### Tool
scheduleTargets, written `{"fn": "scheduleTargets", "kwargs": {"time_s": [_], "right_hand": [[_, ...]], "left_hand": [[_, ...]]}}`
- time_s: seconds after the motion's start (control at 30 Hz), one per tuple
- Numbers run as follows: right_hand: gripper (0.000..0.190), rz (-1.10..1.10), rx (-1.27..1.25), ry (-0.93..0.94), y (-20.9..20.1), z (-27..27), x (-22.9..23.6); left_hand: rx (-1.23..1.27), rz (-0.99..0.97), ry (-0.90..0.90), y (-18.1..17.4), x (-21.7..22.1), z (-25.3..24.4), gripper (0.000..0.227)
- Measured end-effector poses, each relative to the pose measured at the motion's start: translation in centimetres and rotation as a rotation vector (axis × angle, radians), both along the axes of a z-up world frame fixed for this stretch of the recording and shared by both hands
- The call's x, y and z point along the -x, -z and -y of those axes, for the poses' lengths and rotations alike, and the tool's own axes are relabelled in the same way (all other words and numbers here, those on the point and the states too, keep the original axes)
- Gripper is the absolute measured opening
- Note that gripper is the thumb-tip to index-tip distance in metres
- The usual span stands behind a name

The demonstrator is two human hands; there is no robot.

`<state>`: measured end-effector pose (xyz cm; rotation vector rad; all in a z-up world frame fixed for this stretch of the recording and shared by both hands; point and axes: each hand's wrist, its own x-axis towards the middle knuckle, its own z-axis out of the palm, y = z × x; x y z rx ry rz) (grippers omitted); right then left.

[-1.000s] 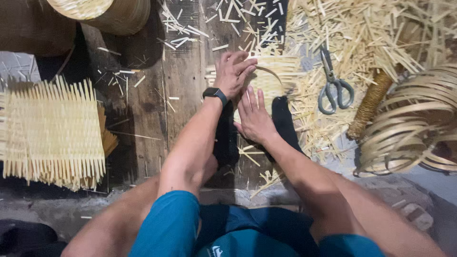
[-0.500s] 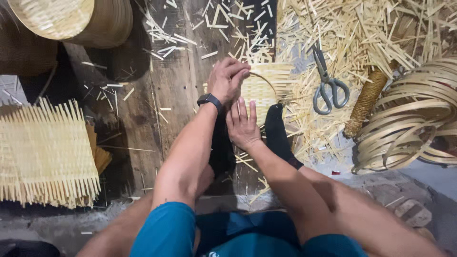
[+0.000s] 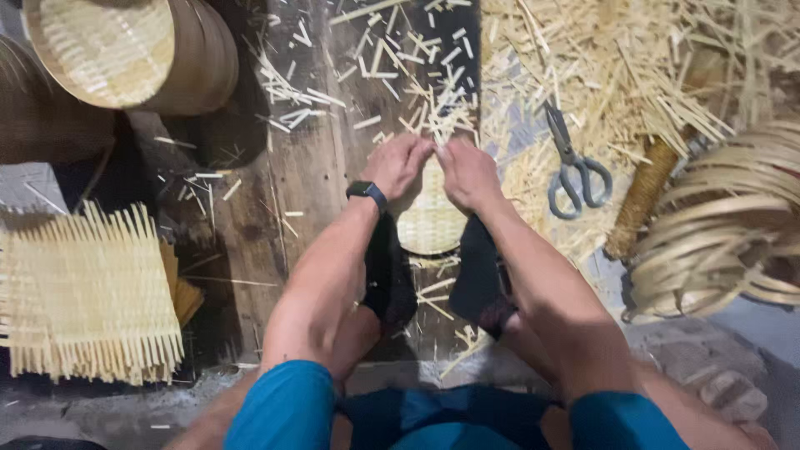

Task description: The person constructs circular basket bases by fitting woven bamboo squares into circular frames and trimming the edges with shears.

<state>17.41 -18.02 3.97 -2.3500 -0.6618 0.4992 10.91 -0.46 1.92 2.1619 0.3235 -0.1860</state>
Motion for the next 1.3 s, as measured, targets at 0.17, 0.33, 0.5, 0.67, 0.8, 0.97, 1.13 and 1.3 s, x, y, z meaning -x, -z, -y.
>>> {"fn": "scheduleTargets", "kwargs": {"time_s": [0.17,0.33,0.5,0.67,0.8,0.97,1.13,1.3], "right_hand": [[0.048,-0.274,-0.023,0.012,4.2,1.1,-1.1],[0.044,-0.251,-0.086,0.068,8.0,2.2,-0.7],[0.035,0.088,-0.015,0.118,1.1,9.9,-5.5],[0.042,0.208,0.826,-0.322,-16.8,20.5,-8.0],[0.034,-0.004,0.625,-0.066,-12.5,27.0,-5.8],[0.037,0.011,0.428,0.040,5.8,29.9,-2.4],[0.070,0.247,0.364,0.165,11.7,29.0,-0.5],[0.066,-0.202,0.470,0.308,12.5,27.8,-1.8]], "left_hand": [[0.182,-0.289,-0.089,2.2,-1.0,0.0,0.038],[0.126,-0.145,-0.085,2.1,-0.7,0.1,0.039],[0.202,-0.011,0.023,-0.3,-0.2,-0.6,0.064],[0.141,0.250,0.019,-8.6,3.1,2.0,0.064],[-0.628,0.037,0.568,-9.4,7.5,5.7,0.020],[-0.709,0.181,0.614,-3.7,15.3,5.0,0.039],[-0.490,0.050,0.094,-3.9,14.0,5.6,0.076],[-0.610,0.019,-0.376,-3.6,6.9,10.4,0.116]]}}
